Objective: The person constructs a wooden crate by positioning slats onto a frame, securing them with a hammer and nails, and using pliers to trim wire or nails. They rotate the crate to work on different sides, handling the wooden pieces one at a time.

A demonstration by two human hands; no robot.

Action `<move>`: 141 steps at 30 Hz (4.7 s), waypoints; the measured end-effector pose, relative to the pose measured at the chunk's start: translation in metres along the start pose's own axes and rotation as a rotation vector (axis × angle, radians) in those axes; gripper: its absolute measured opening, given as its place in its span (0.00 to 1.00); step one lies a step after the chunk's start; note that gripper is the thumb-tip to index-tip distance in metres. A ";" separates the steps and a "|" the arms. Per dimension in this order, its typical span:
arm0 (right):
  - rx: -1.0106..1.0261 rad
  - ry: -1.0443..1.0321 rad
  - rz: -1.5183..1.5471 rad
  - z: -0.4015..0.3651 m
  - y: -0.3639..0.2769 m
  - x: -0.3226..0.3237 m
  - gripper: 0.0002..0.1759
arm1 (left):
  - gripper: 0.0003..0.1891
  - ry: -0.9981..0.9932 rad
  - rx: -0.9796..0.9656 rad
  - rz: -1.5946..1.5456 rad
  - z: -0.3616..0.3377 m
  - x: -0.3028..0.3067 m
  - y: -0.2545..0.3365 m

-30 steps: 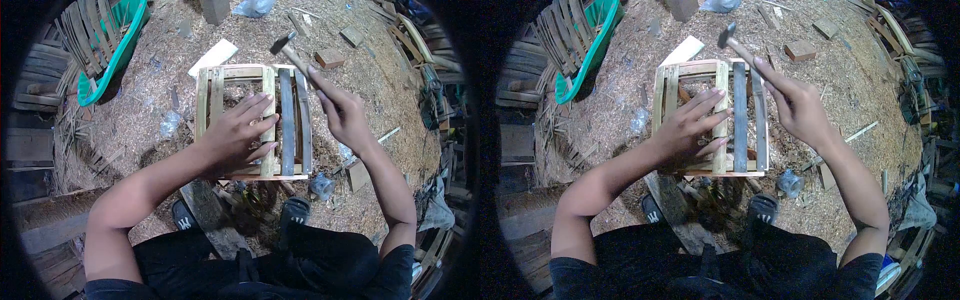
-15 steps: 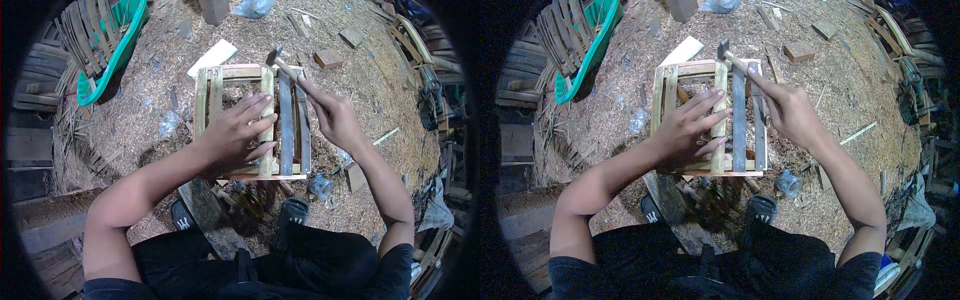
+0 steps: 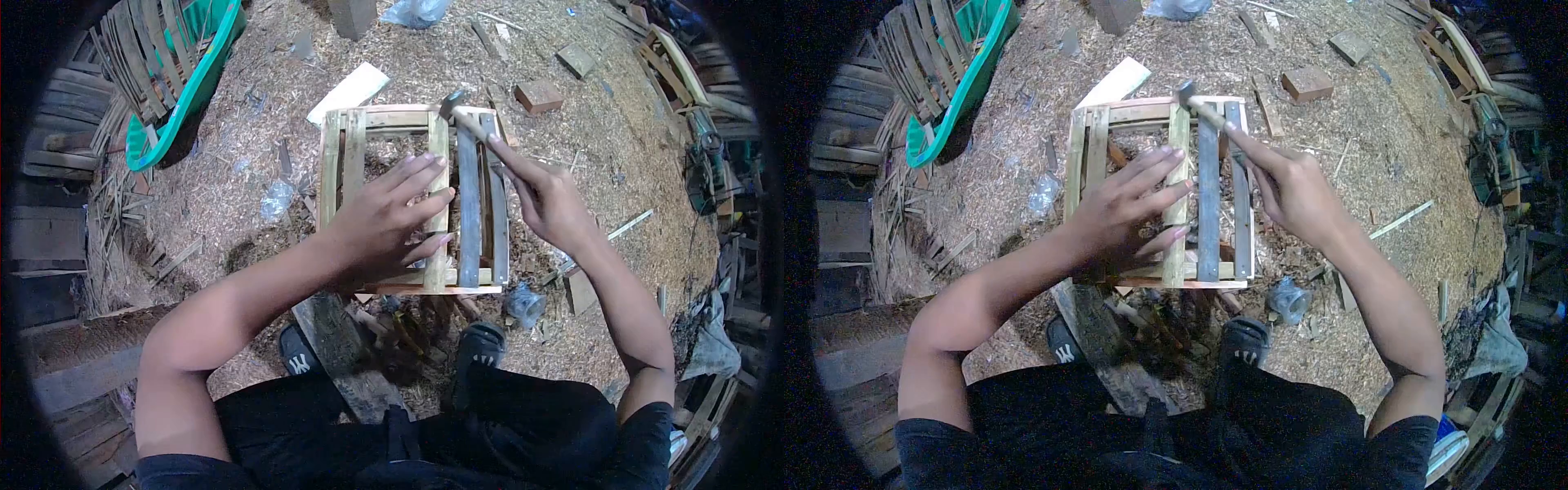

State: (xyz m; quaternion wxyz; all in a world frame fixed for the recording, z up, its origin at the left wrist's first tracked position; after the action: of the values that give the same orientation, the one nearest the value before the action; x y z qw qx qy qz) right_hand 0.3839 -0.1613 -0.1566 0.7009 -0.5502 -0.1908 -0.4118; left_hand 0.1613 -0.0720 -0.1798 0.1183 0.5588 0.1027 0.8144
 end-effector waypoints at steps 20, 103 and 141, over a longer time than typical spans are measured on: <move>0.286 -0.251 -0.357 -0.001 0.031 0.003 0.29 | 0.25 0.045 -0.026 0.080 -0.001 -0.002 0.001; -0.375 0.064 0.153 -0.013 0.004 -0.035 0.38 | 0.22 0.353 0.374 0.022 0.046 -0.002 -0.085; -0.376 0.077 0.161 -0.017 0.004 -0.036 0.37 | 0.32 0.158 0.642 -0.206 0.050 -0.004 -0.081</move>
State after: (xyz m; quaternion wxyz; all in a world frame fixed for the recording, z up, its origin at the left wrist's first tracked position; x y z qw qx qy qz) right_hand 0.3623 -0.1632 -0.1904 0.6234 -0.6685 -0.0390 -0.4037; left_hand 0.2160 0.0052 -0.1895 0.0097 0.4893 0.4182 0.7652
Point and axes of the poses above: each hand's wrist, its own z-axis towards the middle knuckle, its own x-axis out of the back of the hand, y = z × x, the point moved 4 cm from there along z, towards the middle knuckle, and after that the axes turned 8 degrees about -x, right-handed, at the moved point
